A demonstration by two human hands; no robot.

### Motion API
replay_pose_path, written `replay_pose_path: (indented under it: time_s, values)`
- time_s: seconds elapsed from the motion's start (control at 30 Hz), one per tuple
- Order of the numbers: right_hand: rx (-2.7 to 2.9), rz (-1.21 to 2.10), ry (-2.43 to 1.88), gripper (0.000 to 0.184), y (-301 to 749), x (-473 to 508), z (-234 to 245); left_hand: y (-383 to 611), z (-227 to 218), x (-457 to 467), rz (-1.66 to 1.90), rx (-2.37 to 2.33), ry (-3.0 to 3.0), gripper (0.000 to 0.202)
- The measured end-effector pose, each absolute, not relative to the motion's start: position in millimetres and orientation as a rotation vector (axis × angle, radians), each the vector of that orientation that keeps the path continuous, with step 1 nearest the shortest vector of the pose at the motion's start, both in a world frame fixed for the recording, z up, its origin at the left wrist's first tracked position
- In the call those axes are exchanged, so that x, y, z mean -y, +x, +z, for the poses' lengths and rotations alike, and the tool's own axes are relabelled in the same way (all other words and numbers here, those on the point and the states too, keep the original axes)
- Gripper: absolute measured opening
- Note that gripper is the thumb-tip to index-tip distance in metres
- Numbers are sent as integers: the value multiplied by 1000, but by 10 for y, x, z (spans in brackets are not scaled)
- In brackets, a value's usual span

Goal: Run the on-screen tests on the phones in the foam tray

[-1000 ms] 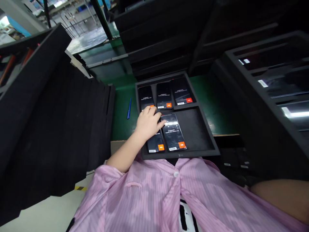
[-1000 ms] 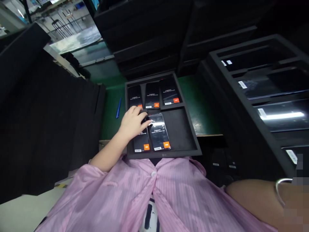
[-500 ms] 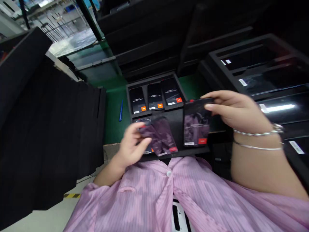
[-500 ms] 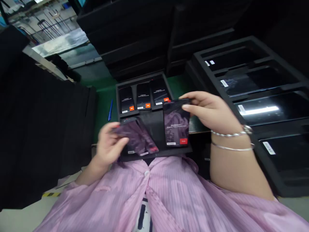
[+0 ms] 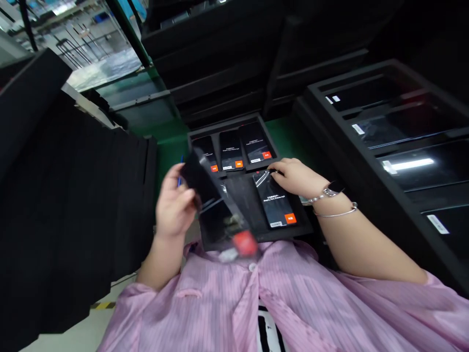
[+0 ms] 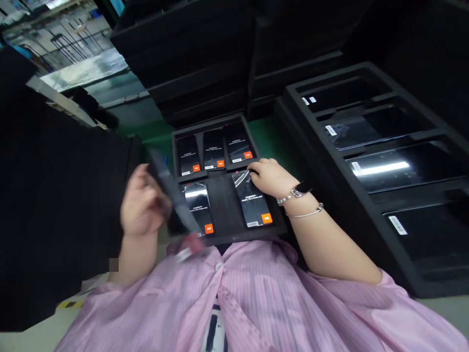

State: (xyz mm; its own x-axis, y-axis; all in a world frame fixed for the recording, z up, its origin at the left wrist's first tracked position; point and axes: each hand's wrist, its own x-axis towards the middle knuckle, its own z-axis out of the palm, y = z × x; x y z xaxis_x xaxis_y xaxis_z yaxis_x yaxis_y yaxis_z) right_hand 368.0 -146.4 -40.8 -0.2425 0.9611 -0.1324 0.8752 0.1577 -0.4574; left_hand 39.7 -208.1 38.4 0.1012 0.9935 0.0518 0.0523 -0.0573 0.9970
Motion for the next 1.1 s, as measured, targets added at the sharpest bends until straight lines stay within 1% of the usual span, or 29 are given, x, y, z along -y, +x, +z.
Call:
replay_pose_path:
  time_s: [0.03,0.1,0.17,0.27,0.37,0.43,0.53,0.57,0.67,0.83,0.93,0.97,1.03,1.1]
  values:
    - [2267,634,-1819,40,3653,1482,-403,517,227,1966,1061,-1139,1286,74]
    - [2327,576,-1843,38,3613,1490,-348,707,-59,1805,829,-1116,1123,74]
    - [2381,534,-1868,32,3594,1419,-227,828,-251,1739,637,-1132,1074,74]
    - [2415,455,-1866,30,3563,1102,24,915,-304,1711,336,-1208,1269,69]
    - [2310,357,-1747,34,3463,603,184,920,-162,1543,81,-1369,1780,69]
    - [2225,330,-1726,37,3353,277,176,867,-64,1282,127,-1559,2065,62]
    - [2198,349,-1829,35,3174,-51,50,679,-9,757,262,-1869,2265,45]
    - [2204,364,-1864,34,3124,-110,1,597,-14,587,243,-1965,2305,44]
    - [2223,391,-1917,30,3025,-197,-137,368,-74,202,165,-2139,2315,49]
    - [2177,417,-1849,27,2983,-320,-224,182,-294,21,300,-2160,2330,52]
    - [2088,520,-1744,22,3073,-325,-29,118,-419,18,507,-2105,2317,52]
    - [2066,573,-1687,23,3129,-277,83,98,-451,11,574,-2080,2306,50]
    - [2028,678,-1560,27,3268,-72,343,67,-502,-14,667,-2050,2275,47]
    - [1947,738,-1423,25,3429,271,598,51,-535,-45,732,-2038,2246,45]
